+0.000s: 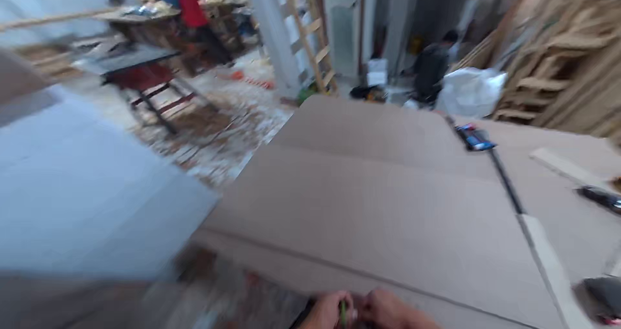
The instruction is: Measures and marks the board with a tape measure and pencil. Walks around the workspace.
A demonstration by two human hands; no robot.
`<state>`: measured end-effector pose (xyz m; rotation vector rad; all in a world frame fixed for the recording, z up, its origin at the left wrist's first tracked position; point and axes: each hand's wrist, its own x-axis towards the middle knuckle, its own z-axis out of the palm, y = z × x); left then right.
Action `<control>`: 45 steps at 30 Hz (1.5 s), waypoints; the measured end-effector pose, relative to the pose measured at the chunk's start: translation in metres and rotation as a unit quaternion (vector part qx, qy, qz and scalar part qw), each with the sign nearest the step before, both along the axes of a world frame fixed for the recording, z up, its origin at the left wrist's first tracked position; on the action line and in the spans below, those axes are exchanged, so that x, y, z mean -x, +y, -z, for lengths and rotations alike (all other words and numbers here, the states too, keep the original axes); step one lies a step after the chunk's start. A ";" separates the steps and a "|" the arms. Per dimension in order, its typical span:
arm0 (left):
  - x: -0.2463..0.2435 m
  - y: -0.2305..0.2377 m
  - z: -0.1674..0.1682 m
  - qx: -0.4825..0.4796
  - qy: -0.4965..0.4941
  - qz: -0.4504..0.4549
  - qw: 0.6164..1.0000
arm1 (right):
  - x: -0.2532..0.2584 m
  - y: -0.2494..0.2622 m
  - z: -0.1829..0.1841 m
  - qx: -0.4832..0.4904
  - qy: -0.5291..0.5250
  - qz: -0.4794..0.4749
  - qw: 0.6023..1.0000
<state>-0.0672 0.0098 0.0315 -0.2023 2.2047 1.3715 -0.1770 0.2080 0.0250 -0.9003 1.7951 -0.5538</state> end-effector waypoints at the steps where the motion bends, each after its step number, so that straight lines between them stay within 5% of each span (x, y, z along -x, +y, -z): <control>1: -0.002 -0.013 -0.002 0.005 -0.031 -0.023 0.999 | 0.001 -0.005 0.006 -0.010 -0.010 0.003 1.000; 8: -0.027 -0.222 0.037 0.071 -0.029 -0.393 0.916 | 0.026 -0.040 0.045 -0.086 0.036 0.139 0.986; 12: -0.024 -0.349 0.028 0.211 0.004 -0.403 0.890 | 0.038 -0.071 0.043 -0.155 0.093 0.177 0.967; 16: 0.007 -0.414 0.049 0.266 0.026 -0.341 0.901 | 0.041 -0.086 0.045 -0.223 0.158 0.245 0.930; 26: 0.037 -0.432 0.057 0.322 0.031 -0.241 0.915 | 0.029 -0.094 0.035 -0.329 0.171 0.314 0.874; 45: 0.034 -0.406 0.062 0.416 0.002 -0.300 0.858 | 0.044 -0.075 0.040 -0.315 0.146 0.269 0.898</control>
